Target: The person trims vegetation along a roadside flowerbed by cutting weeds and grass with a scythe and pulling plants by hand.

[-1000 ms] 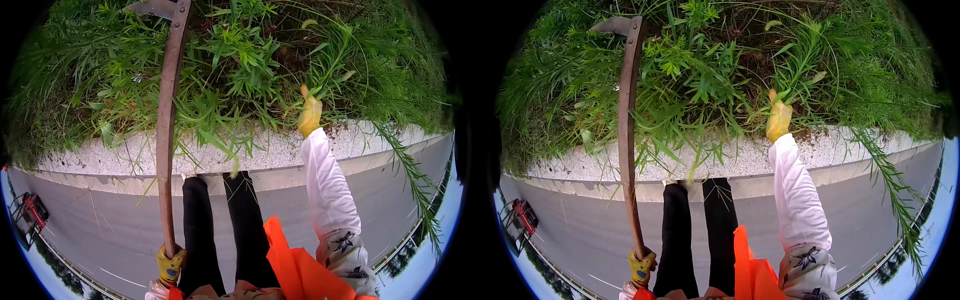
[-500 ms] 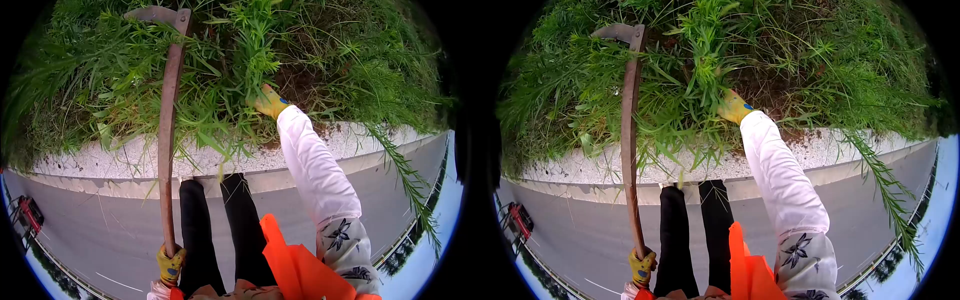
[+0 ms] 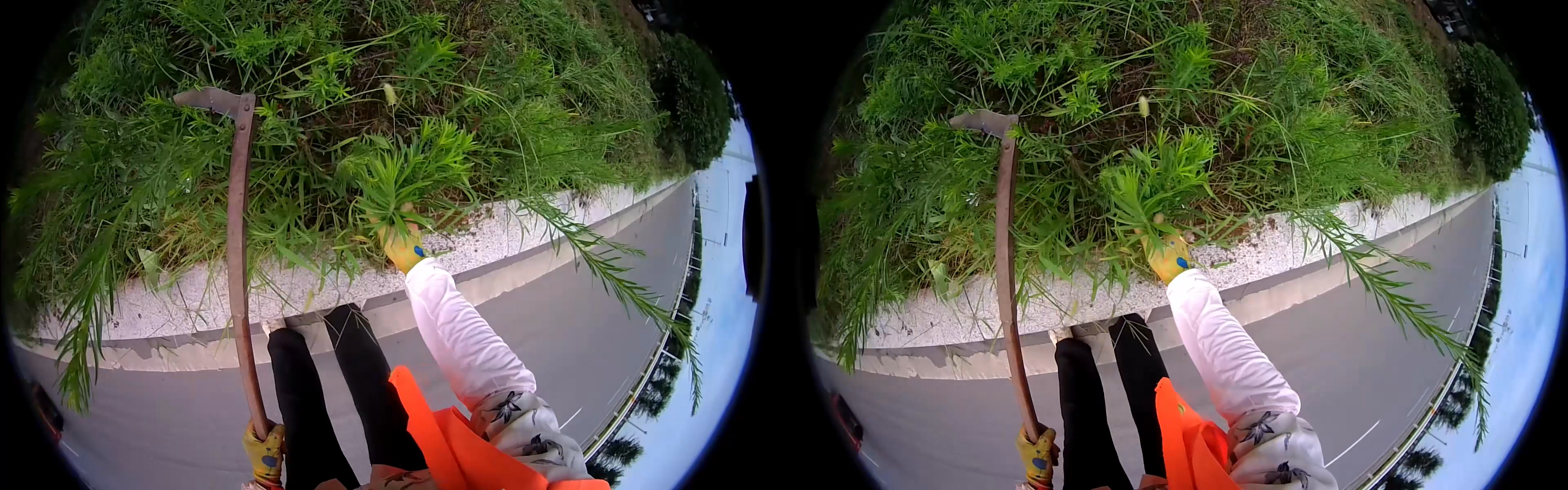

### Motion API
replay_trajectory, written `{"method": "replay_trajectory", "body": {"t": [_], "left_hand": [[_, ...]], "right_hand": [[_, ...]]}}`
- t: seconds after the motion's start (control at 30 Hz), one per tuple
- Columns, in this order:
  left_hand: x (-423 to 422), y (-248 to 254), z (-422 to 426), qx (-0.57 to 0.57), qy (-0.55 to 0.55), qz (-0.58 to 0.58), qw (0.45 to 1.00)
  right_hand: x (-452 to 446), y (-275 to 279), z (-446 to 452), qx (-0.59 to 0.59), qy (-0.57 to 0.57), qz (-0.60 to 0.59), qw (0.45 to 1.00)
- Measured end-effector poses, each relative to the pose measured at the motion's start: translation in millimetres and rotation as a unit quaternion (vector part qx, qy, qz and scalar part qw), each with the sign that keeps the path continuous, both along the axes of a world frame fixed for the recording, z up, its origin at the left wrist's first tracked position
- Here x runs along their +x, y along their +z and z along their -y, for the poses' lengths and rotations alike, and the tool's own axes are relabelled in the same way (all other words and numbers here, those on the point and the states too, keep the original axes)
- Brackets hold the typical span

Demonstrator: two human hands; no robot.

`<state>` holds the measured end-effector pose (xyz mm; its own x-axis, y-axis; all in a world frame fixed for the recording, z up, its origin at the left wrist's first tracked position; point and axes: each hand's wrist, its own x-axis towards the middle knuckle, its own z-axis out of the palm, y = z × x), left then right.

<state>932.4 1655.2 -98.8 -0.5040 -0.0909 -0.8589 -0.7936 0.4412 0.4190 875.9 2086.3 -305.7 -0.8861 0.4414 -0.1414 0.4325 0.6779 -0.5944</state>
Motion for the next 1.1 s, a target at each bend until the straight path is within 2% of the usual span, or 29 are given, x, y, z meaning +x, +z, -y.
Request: {"method": "replay_trajectory", "body": {"t": [0.03, 0.17, 0.23, 0.27, 0.37, 0.47, 0.53, 0.6, 0.67, 0.8, 0.87, 0.9, 0.93, 0.97, 1.0, 1.07, 1.1], "left_hand": [[-0.8, 3.4, -1.0, 0.001, -0.013, -0.003, 1.0], [-16.6, 37.8, -20.6, -0.012, -0.081, 0.005, 0.997], [-12.5, 25.9, -20.8, -0.017, -0.058, -0.016, 0.998], [-7.6, 24.7, -20.1, -0.028, -0.035, -0.025, 0.999], [-16.0, 38.9, -38.1, -0.008, -0.022, -0.036, 0.999], [-14.0, 30.9, -34.4, -0.024, -0.028, -0.038, 0.999], [-8.9, 21.6, -30.8, -0.006, -0.029, -0.066, 0.997], [-3.9, 17.3, -30.2, -0.011, -0.018, -0.067, 0.998], [-3.6, 16.5, -32.4, -0.042, -0.061, -0.107, 0.991], [-7.6, 25.6, -19.8, -0.043, -0.11, -0.149, 0.982], [-25.0, 47.3, -8.2, -0.002, -0.03, -0.127, 0.991], [-33.5, 57.4, -8.8, -0.022, 0.008, -0.119, 0.993], [-32.0, 59.7, 4.8, -0.015, 0.038, -0.132, 0.99], [-29.0, 61.5, 11.5, 0.0, 0.073, -0.17, 0.983], [-26.1, 63.2, 18.0, 0.017, 0.107, -0.207, 0.972], [-21.5, 66.0, 26.5, 0.014, 0.092, -0.215, 0.972], [-21.3, 68.4, 21.0, 0.02, 0.115, -0.23, 0.966]], "right_hand": [[11.4, 19.4, -14.4, 0.022, 0.032, 0.05, 0.998], [1.8, 97.4, -38.7, 0.139, 0.125, -0.023, 0.982], [-17.5, 168.8, -56.5, 0.054, 0.093, 0.03, 0.994], [-29.0, 203.7, -71.2, 0.047, 0.081, 0.04, 0.995], [-50.5, 291.4, -138.8, 0.135, 0.053, 0.022, 0.989], [-36.3, 338.4, -172.6, 0.225, 0.011, 0.001, 0.974], [-12.9, 347.6, -155.8, 0.234, -0.008, -0.012, 0.972], [3.5, 343.7, -119.5, 0.204, -0.005, -0.025, 0.979], [16.8, 329.3, -70.5, 0.131, 0.025, -0.015, 0.991], [30.5, 288.3, 38.6, -0.1, 0.149, 0.094, 0.979], [49.8, 229.1, 83.5, -0.192, 0.193, 0.181, 0.945], [89.8, 155.9, 107.5, -0.244, 0.167, 0.207, 0.933], [100.6, 114.9, 118.7, -0.176, 0.198, 0.193, 0.945], [89.3, 103.7, 119.4, -0.15, 0.191, 0.254, 0.936], [89.8, 79.8, 121.7, -0.189, 0.116, 0.232, 0.947], [71.0, 43.3, 116.9, -0.219, -0.043, 0.17, 0.96], [55.9, 36.8, 113.3, -0.144, -0.082, 0.192, 0.967]]}}
